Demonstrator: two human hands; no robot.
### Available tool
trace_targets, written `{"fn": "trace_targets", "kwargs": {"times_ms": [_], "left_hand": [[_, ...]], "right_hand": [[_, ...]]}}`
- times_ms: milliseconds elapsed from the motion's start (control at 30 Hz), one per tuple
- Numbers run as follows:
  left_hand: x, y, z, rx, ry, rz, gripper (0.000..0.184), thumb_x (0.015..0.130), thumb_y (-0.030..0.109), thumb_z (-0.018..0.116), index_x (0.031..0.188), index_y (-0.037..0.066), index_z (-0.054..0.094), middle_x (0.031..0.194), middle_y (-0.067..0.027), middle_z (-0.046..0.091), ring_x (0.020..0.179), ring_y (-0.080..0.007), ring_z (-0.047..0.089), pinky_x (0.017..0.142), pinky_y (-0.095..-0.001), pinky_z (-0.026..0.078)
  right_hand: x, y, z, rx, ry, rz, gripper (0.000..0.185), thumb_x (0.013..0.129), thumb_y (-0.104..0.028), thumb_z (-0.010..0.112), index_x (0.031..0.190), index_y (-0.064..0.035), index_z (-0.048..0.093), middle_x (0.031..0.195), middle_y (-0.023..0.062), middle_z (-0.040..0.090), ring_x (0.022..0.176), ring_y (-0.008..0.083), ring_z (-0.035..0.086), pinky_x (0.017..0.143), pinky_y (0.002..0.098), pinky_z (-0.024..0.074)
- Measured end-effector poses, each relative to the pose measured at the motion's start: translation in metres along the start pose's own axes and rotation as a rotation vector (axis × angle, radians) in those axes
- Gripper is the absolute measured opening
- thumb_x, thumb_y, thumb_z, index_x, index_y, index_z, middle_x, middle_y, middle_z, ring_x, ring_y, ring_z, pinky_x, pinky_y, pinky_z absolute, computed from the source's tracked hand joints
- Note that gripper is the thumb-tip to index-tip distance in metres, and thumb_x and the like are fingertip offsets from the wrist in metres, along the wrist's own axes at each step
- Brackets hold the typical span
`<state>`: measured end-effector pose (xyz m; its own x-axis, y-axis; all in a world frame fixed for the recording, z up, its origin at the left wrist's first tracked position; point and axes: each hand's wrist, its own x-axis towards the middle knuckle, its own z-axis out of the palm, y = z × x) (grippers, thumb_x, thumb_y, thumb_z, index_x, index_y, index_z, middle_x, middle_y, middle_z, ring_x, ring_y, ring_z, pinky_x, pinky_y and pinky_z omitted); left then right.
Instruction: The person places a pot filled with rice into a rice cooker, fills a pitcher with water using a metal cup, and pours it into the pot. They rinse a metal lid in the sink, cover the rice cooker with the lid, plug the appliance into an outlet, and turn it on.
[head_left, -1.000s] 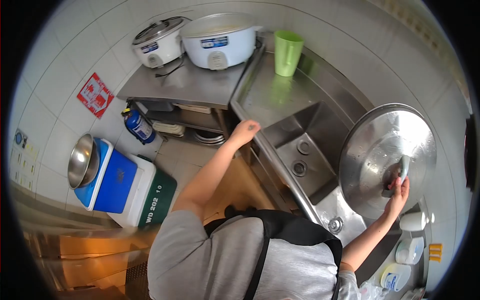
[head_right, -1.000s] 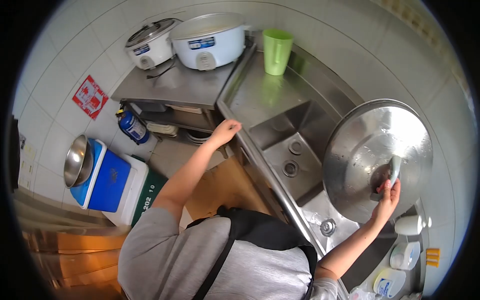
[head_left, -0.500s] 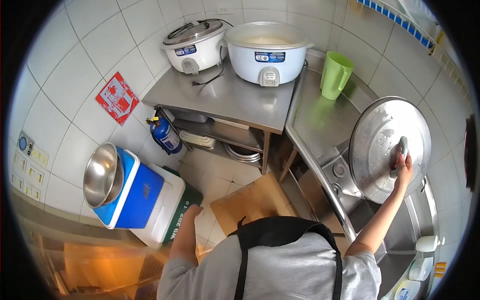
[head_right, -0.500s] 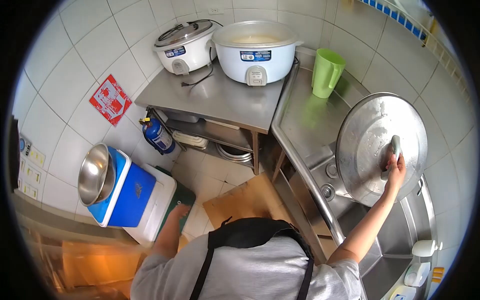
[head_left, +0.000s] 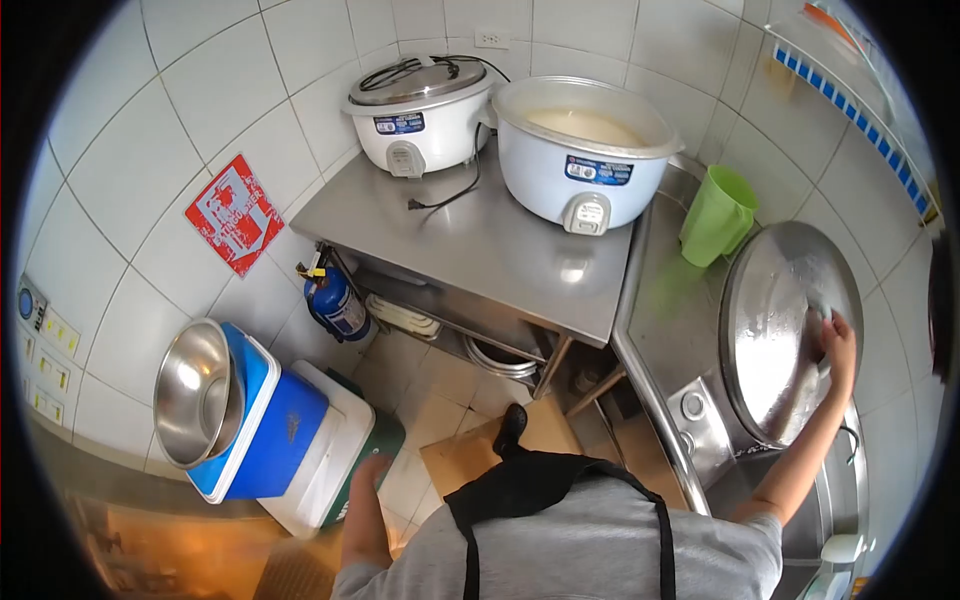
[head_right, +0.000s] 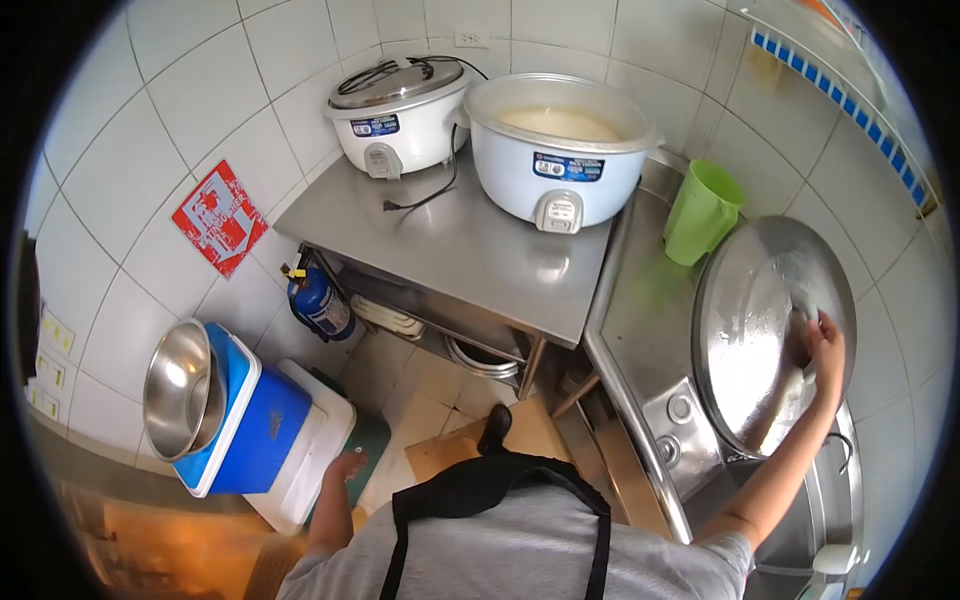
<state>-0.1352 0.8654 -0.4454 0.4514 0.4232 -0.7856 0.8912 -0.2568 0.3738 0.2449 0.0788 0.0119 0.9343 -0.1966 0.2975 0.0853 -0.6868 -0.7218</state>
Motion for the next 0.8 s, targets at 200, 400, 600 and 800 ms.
{"fn": "trace_targets", "kwargs": {"times_ms": [200,400,600,800], "left_hand": [[0.033,0.172,-0.093,-0.155,0.381,0.469,0.042,0.079,0.037,0.053,0.095,-0.002,0.059,0.092,-0.0216,0.060,0.090,-0.0335,0.056,0.077,-0.0372,0.043],[0.012,0.296,-0.158,-0.272,0.794,0.756,0.025,0.079,0.025,0.056,0.089,0.004,0.062,0.087,-0.0175,0.060,0.086,-0.0322,0.055,0.078,-0.0391,0.041],[-0.005,0.308,-0.178,-0.126,0.991,0.764,0.018,0.077,0.022,0.058,0.086,0.008,0.064,0.085,-0.0143,0.058,0.087,-0.0318,0.051,0.079,-0.0400,0.038],[0.004,0.328,-0.218,-0.079,0.910,0.764,0.015,0.076,0.019,0.058,0.084,0.008,0.063,0.087,-0.0129,0.057,0.088,-0.0313,0.049,0.079,-0.0387,0.037]], "right_hand": [[0.091,-0.189,0.081,0.016,-0.163,-0.247,0.030,0.083,-0.021,0.052,0.104,-0.0005,0.058,0.062,-0.0028,0.044,0.054,0.0061,0.040,0.049,0.0209,0.0316],[0.228,-0.302,0.216,-0.047,-0.407,-0.301,0.036,0.075,-0.027,0.062,0.099,-0.0017,0.060,0.057,-0.0014,0.045,0.049,0.0075,0.041,0.043,0.0227,0.0332],[0.315,-0.354,0.347,-0.068,-0.554,-0.291,0.043,0.067,-0.030,0.070,0.098,-0.0016,0.060,0.055,-0.0001,0.047,0.047,0.0086,0.042,0.041,0.0240,0.0329],[0.347,-0.372,0.417,0.024,-0.628,-0.250,0.044,0.064,-0.029,0.073,0.095,0.0004,0.061,0.054,0.0017,0.048,0.045,0.0095,0.042,0.040,0.0242,0.0331]]}}
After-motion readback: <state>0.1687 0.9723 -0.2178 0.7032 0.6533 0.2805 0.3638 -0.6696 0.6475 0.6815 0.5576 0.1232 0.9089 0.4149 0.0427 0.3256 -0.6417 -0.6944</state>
